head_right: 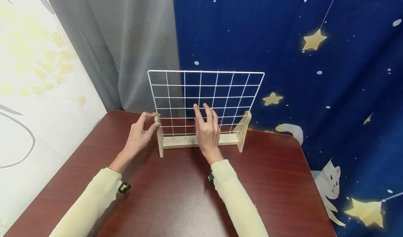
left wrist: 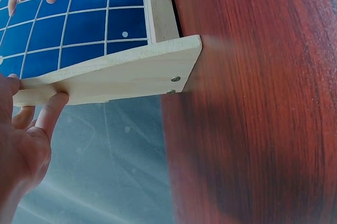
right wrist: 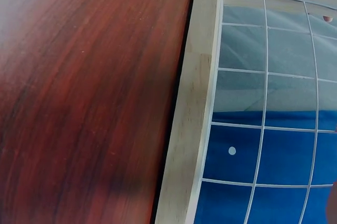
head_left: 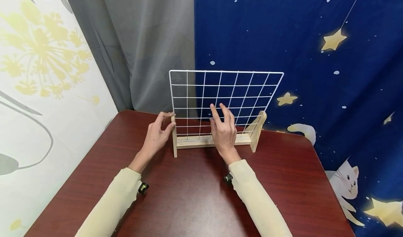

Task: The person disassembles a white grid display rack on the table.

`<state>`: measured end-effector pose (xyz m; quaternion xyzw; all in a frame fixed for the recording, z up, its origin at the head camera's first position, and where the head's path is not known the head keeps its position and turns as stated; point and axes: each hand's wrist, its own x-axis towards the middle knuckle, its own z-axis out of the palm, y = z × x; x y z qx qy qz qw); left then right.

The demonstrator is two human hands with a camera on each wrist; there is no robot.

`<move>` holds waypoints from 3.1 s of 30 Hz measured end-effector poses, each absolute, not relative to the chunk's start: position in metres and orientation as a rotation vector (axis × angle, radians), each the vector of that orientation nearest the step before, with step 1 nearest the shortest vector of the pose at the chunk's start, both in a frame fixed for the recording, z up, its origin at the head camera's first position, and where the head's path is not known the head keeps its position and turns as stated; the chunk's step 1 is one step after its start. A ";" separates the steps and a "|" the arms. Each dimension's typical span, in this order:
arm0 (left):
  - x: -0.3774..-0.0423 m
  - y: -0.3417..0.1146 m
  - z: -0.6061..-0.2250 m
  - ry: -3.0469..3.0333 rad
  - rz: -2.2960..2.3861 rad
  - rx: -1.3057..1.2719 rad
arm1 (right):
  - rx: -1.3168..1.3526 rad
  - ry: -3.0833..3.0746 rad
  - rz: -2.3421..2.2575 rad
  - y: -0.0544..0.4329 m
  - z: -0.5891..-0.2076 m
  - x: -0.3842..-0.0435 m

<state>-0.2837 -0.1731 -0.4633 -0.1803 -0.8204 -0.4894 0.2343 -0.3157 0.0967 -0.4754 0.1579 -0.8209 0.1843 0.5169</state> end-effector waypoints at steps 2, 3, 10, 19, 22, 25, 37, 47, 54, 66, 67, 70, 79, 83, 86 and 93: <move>-0.283 -0.174 -0.463 -2.260 -1.334 -0.488 | 0.385 -1.956 0.437 0.096 -0.475 -0.317; -0.282 -0.174 -0.462 -2.264 -1.326 -0.485 | 0.390 -1.948 0.436 0.096 -0.474 -0.318; -0.279 -0.174 -0.459 -2.267 -1.289 -0.505 | 0.410 -1.915 0.434 0.097 -0.471 -0.323; -0.279 -0.172 -0.459 -2.269 -1.282 -0.497 | 0.415 -1.906 0.428 0.101 -0.466 -0.323; -0.280 -0.172 -0.460 -2.268 -1.264 -0.504 | 0.398 -1.901 0.436 0.101 -0.461 -0.325; -0.281 -0.173 -0.460 -2.274 -1.263 -0.493 | 0.394 -1.907 0.439 0.100 -0.455 -0.326; -0.279 -0.173 -0.458 -2.274 -1.306 -0.436 | 0.457 -1.909 0.404 0.102 -0.443 -0.328; -0.279 -0.171 -0.460 -2.273 -1.320 -0.432 | 0.473 -1.898 0.431 0.104 -0.431 -0.327; -0.279 -0.175 -0.460 -2.268 -1.287 -0.426 | 0.479 -1.882 0.459 0.101 -0.411 -0.330; -0.278 -0.175 -0.461 -2.268 -1.299 -0.435 | 0.531 -1.857 0.412 0.105 -0.397 -0.331; -0.278 -0.175 -0.461 -2.270 -1.299 -0.436 | 0.535 -1.858 0.410 0.106 -0.396 -0.331; -0.278 -0.175 -0.460 -2.266 -1.306 -0.446 | 0.545 -1.864 0.403 0.108 -0.394 -0.331; -0.277 -0.173 -0.459 -2.261 -1.349 -0.439 | 0.576 -1.875 0.406 0.110 -0.388 -0.330; -0.278 -0.174 -0.460 -2.256 -1.351 -0.439 | 0.585 -1.870 0.406 0.110 -0.383 -0.330; -0.280 -0.175 -0.461 -2.247 -1.352 -0.448 | 0.585 -1.859 0.402 0.109 -0.381 -0.332; -0.280 -0.175 -0.462 -2.241 -1.357 -0.456 | 0.589 -1.862 0.398 0.109 -0.377 -0.332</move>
